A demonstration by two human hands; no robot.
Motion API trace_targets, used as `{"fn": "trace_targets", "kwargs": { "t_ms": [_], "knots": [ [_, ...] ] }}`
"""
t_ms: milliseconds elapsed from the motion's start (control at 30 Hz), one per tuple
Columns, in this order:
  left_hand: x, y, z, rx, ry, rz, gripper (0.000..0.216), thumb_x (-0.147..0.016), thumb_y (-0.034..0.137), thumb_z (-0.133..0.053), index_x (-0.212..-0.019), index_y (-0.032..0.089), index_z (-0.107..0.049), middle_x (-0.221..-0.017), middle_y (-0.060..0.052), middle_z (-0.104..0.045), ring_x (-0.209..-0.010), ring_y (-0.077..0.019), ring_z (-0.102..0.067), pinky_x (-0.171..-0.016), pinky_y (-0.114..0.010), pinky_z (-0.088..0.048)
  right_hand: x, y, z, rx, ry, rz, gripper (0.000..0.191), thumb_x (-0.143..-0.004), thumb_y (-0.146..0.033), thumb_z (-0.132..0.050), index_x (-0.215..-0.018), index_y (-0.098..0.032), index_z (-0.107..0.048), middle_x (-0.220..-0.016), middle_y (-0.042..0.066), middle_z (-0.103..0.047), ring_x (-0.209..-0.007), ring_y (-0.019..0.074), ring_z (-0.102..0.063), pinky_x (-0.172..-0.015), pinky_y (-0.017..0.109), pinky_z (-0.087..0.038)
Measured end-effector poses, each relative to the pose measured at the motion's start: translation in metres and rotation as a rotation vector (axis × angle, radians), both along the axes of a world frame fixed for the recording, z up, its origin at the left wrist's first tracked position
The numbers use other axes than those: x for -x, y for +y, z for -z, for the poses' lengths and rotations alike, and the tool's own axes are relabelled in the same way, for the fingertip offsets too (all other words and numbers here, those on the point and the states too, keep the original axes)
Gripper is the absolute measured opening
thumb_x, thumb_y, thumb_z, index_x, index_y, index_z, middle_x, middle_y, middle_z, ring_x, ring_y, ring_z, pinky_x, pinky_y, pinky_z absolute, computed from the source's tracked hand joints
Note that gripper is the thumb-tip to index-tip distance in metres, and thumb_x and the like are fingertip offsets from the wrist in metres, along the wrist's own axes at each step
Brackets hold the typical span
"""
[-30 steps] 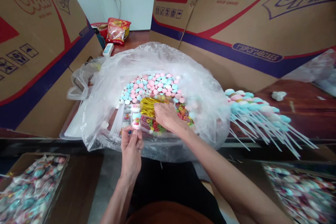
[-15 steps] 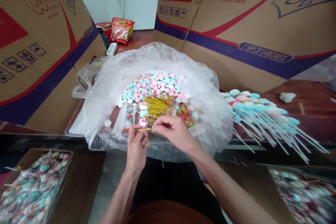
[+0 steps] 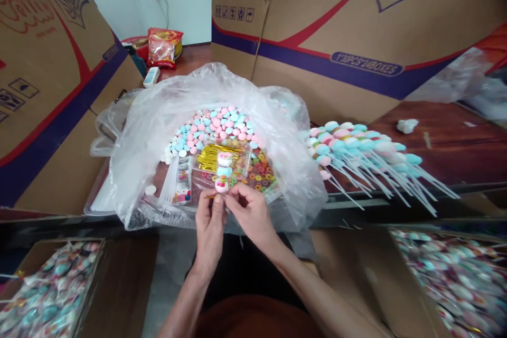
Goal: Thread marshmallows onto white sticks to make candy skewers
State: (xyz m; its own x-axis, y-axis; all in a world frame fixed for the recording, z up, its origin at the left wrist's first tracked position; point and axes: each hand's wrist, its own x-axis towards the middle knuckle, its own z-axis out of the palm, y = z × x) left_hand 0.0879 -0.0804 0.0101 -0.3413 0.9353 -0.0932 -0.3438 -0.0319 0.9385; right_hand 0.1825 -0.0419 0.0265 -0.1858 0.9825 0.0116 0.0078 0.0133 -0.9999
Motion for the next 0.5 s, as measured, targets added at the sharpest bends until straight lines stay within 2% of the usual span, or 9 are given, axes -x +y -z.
{"fn": "trace_targets", "kwargs": {
  "t_ms": [167, 267, 367, 500],
  "knots": [
    [-0.002, 0.005, -0.001, 0.029, -0.092, -0.023, 0.033, -0.082, 0.046, -0.074, -0.076, 0.017, -0.059, -0.058, 0.007, -0.041, -0.049, -0.0043, -0.026, -0.045, -0.018, -0.022, -0.004, -0.006, 0.006, -0.006, -0.015, -0.062, 0.02, -0.09, -0.036, -0.055, -0.077, -0.021, -0.053, -0.067, -0.003, -0.054, -0.06, 0.0127, -0.052, -0.056, 0.024, -0.042],
    [0.001, 0.006, -0.006, 0.079, -0.203, 0.019, 0.038, -0.076, 0.043, -0.08, -0.07, 0.016, -0.054, -0.058, 0.007, -0.043, -0.047, -0.0019, -0.022, -0.043, -0.016, -0.017, -0.009, -0.007, 0.009, -0.003, -0.039, -0.098, 0.019, -0.093, -0.035, -0.052, -0.081, -0.021, -0.053, -0.074, -0.002, -0.054, -0.066, 0.0126, -0.049, -0.059, 0.023, -0.039],
    [0.007, 0.004, -0.014, 0.176, -0.386, 0.153, 0.037, -0.074, 0.037, -0.083, -0.074, 0.017, -0.052, -0.055, 0.009, -0.038, -0.045, -0.0011, -0.015, -0.041, -0.014, -0.013, -0.016, -0.007, 0.008, 0.039, 0.05, -0.139, 0.021, -0.093, -0.038, -0.054, -0.081, -0.021, -0.051, -0.077, -0.002, -0.051, -0.066, 0.012, -0.046, -0.057, 0.022, -0.038],
    [0.017, -0.001, -0.023, 0.306, -0.65, 0.429, 0.038, -0.075, 0.034, -0.082, -0.076, 0.018, -0.047, -0.054, 0.012, -0.023, -0.045, -0.0028, -0.006, -0.038, -0.014, -0.009, -0.028, -0.005, -0.003, -0.006, 0.112, -0.283, 0.022, -0.094, -0.039, -0.054, -0.082, -0.021, -0.051, -0.081, -0.001, -0.049, -0.067, 0.0117, -0.045, -0.059, 0.023, -0.04]
  ]
}}
